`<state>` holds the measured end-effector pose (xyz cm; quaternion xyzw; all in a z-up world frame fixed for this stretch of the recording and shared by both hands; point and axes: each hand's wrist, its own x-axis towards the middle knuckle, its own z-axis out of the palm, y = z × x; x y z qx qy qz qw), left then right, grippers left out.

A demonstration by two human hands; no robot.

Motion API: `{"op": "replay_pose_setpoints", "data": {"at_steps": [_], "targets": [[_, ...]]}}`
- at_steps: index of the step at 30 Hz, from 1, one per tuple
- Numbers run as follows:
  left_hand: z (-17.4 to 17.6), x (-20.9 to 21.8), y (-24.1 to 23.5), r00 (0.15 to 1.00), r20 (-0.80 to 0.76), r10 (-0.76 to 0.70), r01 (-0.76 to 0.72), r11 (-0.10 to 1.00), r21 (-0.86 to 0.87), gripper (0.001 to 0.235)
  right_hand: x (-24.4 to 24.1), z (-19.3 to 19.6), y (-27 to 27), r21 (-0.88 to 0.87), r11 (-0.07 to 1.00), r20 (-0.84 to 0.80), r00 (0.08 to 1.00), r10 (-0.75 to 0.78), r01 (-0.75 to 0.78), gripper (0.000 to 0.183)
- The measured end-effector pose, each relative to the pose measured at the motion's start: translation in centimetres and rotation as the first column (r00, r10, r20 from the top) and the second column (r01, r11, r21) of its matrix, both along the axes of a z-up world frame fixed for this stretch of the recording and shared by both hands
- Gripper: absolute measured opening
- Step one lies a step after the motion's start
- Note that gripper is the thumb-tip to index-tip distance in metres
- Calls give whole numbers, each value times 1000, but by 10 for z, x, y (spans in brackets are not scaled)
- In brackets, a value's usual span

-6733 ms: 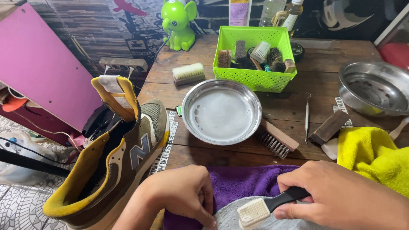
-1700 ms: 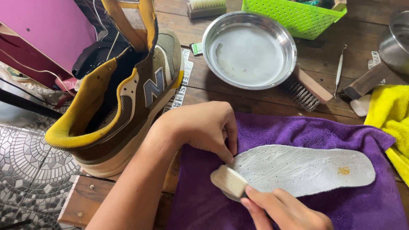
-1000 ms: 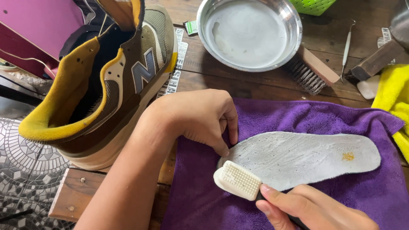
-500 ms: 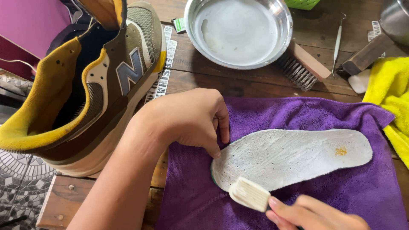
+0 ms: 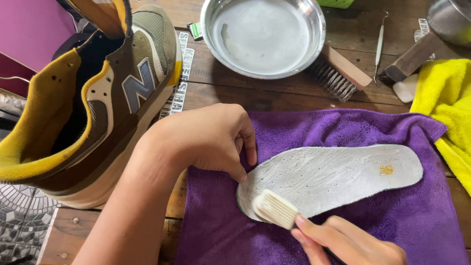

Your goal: The person cleans a white shoe insole placed on a purple towel using a wooden brush and a smaller white brush. They repeatedly dip the brushes into a metal bowl of soapy water and scrub the insole surface. A sneaker is visible on the table next to the work area.

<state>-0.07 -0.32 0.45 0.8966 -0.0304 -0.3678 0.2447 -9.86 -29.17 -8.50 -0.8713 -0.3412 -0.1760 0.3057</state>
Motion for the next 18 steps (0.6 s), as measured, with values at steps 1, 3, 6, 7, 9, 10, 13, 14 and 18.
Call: {"op": "replay_pose_setpoints", "data": {"at_steps": [1, 3, 6, 7, 9, 10, 13, 14, 18], "targets": [[3, -1, -1, 1000, -15, 20, -20, 1000, 10, 23, -3, -4, -22, -135, 989, -54, 996, -70, 63, 27], [7, 0, -3, 999, -21, 25, -25, 1000, 19, 23, -7, -4, -41, -269, 954, -90, 983, -161, 131, 39], [1, -3, -2, 999, -12, 43, -43, 999, 33, 25, -4, 4, -34, -232, 956, -60, 978, -200, 181, 37], [-4, -3, -1, 999, 42, -17, 16, 999, 37, 21, -5, 6, -31, -219, 957, -58, 976, -209, 192, 37], [-3, -4, -1, 993, 95, -74, 70, 996, 49, 18, -5, 9, -25, -186, 959, -55, 972, -228, 214, 35], [2, -5, -2, 996, 74, -56, 51, 996, 68, 16, -5, 9, -21, -165, 960, -54, 970, -237, 225, 35], [8, -10, -5, 999, 25, -25, 23, 994, 105, 14, -2, 13, 25, -33, 988, -57, 986, -153, 152, 19], [10, -9, -7, 1000, 9, -30, 29, 992, 123, 14, 0, 15, 46, 79, 994, -40, 996, -78, 81, 5], [3, -6, -9, 1000, -21, -20, 23, 990, 138, 15, 0, 3, 33, -28, 997, 46, 997, -66, 67, 5]]}}
